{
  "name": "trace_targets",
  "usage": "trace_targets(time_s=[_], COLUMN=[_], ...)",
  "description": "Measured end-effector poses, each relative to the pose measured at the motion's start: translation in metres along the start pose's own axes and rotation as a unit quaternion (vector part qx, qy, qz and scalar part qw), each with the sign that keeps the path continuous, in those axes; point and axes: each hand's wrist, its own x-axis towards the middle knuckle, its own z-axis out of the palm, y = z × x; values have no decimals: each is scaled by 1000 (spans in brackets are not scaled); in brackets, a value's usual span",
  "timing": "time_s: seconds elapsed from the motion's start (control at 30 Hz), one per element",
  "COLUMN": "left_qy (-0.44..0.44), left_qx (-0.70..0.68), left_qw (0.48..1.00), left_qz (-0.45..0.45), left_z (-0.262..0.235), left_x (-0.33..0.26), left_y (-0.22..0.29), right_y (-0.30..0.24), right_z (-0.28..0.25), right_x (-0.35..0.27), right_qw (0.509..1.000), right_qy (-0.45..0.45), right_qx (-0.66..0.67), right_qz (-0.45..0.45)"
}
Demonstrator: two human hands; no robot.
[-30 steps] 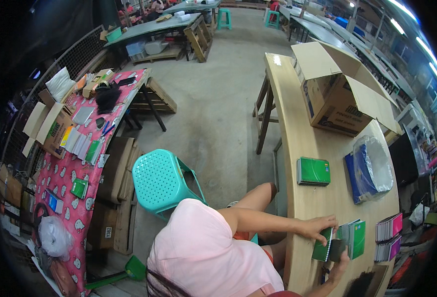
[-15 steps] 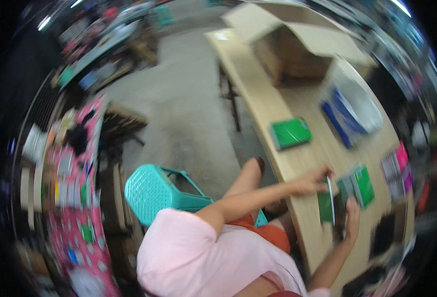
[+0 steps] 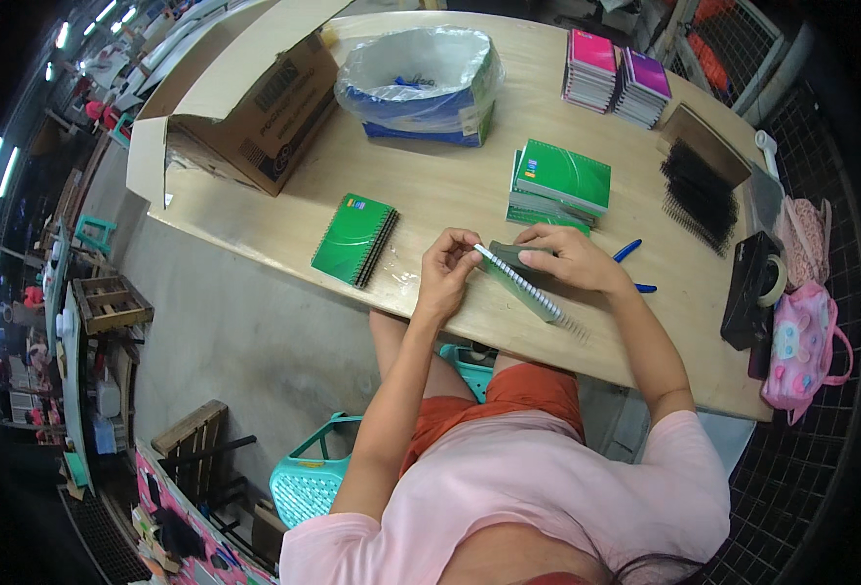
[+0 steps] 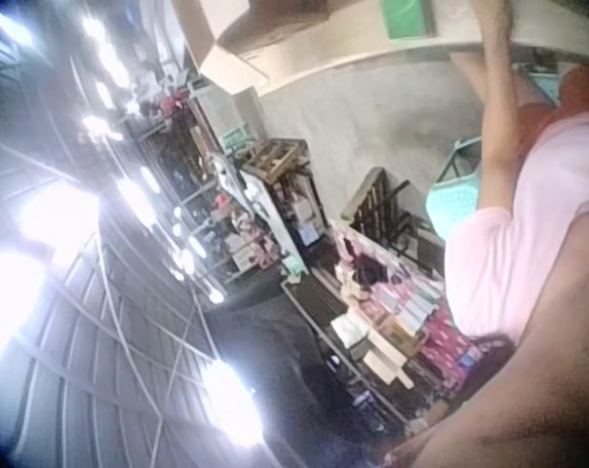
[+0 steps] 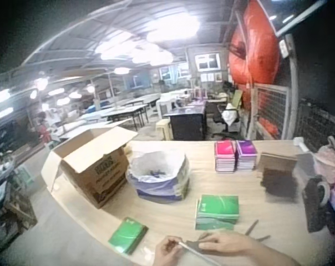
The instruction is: The person threads a plastic spiral coil through the punched holes of a notebook, snips the excess coil with pliers, and then places the finished notebook on a stack before picking up the next one.
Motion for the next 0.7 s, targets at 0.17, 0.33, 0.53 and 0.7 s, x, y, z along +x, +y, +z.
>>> trace_targets(time_s=[0.17, 0.33, 0.53, 0.7], left_qy=[-6, -4, -1, 1], left_qx=[10, 8, -18, -6], left_qw=[1000, 1000, 1000, 1000], left_qz=[-6, -5, -7, -12], left_z=[-6, -3, 0, -2], left_x=[0, 1, 2, 0], left_y=[-1, 2, 4, 4], right_y=[6, 4, 4, -17], right_z=[5, 1, 3, -4], right_x=[2, 12, 14, -2], right_qw=[981, 998, 999, 991], right_qy=[69, 45, 25, 107], right_qx=[182, 12, -9, 81], right_qz=[0, 35, 27, -9])
